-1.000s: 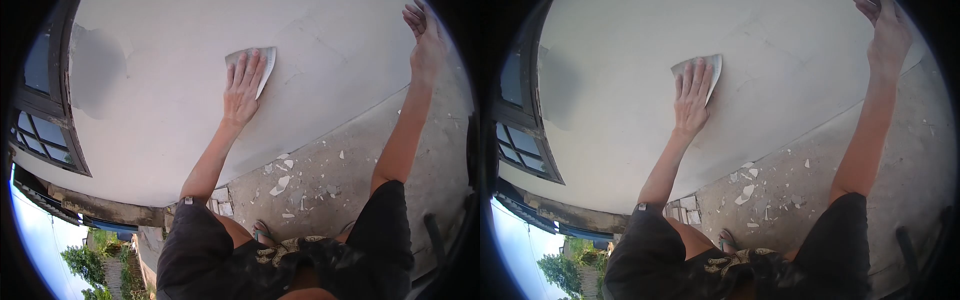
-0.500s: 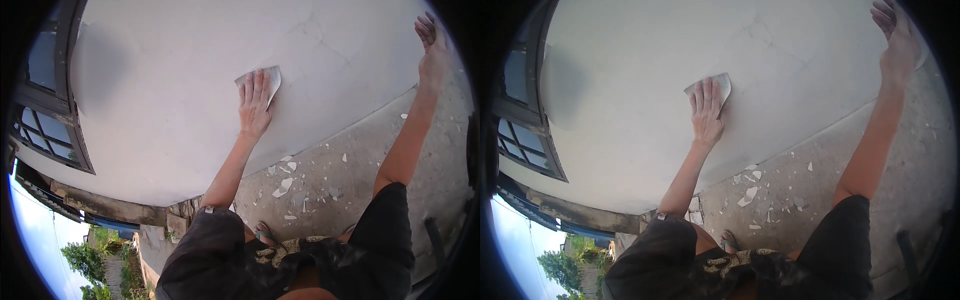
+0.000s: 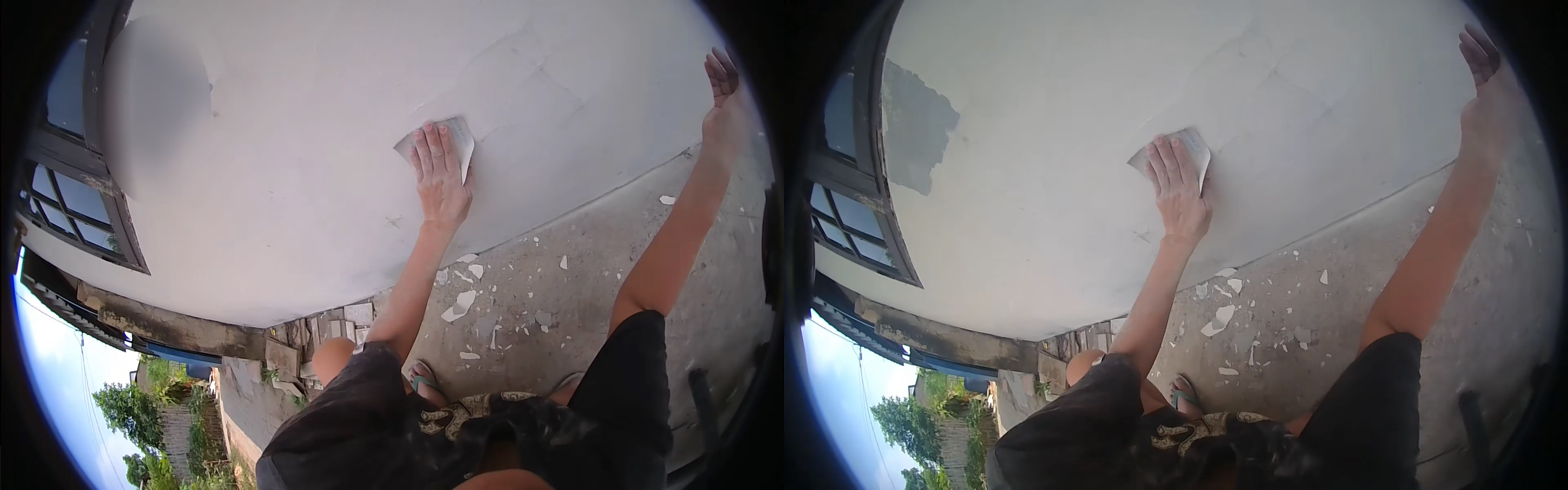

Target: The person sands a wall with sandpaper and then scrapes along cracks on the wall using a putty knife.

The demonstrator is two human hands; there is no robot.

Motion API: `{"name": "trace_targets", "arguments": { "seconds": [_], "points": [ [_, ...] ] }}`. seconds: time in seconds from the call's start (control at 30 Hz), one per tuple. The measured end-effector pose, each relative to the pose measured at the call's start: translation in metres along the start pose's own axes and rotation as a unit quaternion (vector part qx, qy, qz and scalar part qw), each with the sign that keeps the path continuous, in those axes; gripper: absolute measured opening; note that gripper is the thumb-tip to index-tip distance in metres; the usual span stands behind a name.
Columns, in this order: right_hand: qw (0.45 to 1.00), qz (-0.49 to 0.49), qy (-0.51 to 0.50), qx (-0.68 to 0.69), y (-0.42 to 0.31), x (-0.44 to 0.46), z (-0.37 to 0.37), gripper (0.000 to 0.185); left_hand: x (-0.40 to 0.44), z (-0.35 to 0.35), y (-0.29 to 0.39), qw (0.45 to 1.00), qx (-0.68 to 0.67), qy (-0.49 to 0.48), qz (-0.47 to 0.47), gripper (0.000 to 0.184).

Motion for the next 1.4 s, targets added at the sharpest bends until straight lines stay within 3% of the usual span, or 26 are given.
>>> {"name": "trace_targets", "arguments": {
  "seconds": [0.07, 0.2, 0.27, 0.37, 0.43, 0.5, 0.6, 0.67, 0.77, 0.87, 0.97, 1.07, 1.17, 1.27, 1.37, 1.4],
  "points": [
    [0.999, -0.037, -0.018, -0.007, -0.001, 0.009, -0.006, 0.032, 0.057, -0.049, 0.015, 0.998, -0.024, 0.055, -0.006, 0.076],
    [0.999, 0.021, 0.013, -0.044, 0.028, 0.018, -0.026, 0.03, 0.109, -0.084, 0.027, 0.994, 0.008, 0.109, -0.015, 0.075],
    [0.999, 0.026, 0.026, 0.017, 0.028, 0.006, -0.025, 0.03, 0.128, -0.098, 0.037, 0.987, 0.018, 0.157, -0.003, 0.075],
    [0.998, 0.04, 0.047, 0.003, 0.017, -0.007, -0.012, 0.03, -0.012, 0.018, 0.001, 0.994, 0.091, 0.054, -0.004, 0.081],
    [0.998, 0.027, 0.048, -0.013, 0.009, -0.001, -0.01, 0.031, -0.034, 0.028, -0.003, 0.996, 0.092, -0.005, -0.016, 0.081],
    [1.0, 0.003, 0.022, -0.008, 0.008, 0.002, -0.011, 0.031, -0.006, 0.009, 0.003, 0.999, 0.002, 0.04, -0.034, 0.081],
    [1.0, -0.021, -0.01, -0.013, 0.017, 0.003, -0.018, 0.032, 0.123, -0.101, 0.026, 0.973, -0.059, 0.223, -0.027, 0.076],
    [1.0, -0.001, 0.003, -0.021, 0.021, -0.004, -0.019, 0.033, 0.163, -0.136, 0.046, 0.958, -0.06, 0.279, -0.025, 0.072],
    [0.997, 0.043, 0.056, -0.039, 0.014, -0.006, -0.021, 0.034, 0.114, -0.078, 0.039, 0.987, 0.036, 0.158, -0.021, 0.078],
    [0.993, 0.079, 0.077, -0.037, 0.025, -0.011, -0.027, 0.035, -0.024, 0.023, 0.005, 0.999, 0.016, 0.025, -0.021, 0.08],
    [0.996, 0.053, 0.064, -0.034, 0.017, -0.002, -0.027, 0.036, -0.042, 0.031, -0.01, 0.998, 0.045, -0.032, -0.031, 0.074],
    [0.998, 0.025, 0.051, -0.032, 0.007, -0.001, -0.024, 0.036, 0.067, -0.055, 0.013, 0.995, -0.024, 0.08, -0.048, 0.07],
    [0.997, 0.045, 0.06, 0.012, 0.023, -0.002, -0.033, 0.036, 0.168, -0.137, 0.035, 0.96, -0.045, 0.276, -0.03, 0.071],
    [0.993, 0.071, 0.098, 0.011, 0.025, -0.005, -0.042, 0.033, 0.143, -0.106, 0.044, 0.981, -0.025, 0.191, -0.034, 0.071],
    [0.991, 0.093, 0.101, 0.007, 0.026, -0.009, -0.037, 0.033, 0.009, 0.026, 0.054, 0.999, -0.003, -0.022, 0.046, 0.074],
    [0.991, 0.095, 0.098, 0.005, 0.025, -0.007, -0.038, 0.032, -0.034, 0.07, 0.042, 0.992, 0.076, -0.074, 0.075, 0.073]
  ]
}}
Point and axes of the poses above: each hand's wrist, its own x-axis towards the middle knuckle, its own z-axis out of the palm, y = z × x, the point moved 9 cm from there along x, towards the middle knuckle, and after that the axes turned 10 degrees about -z, right-handed, at the moved point
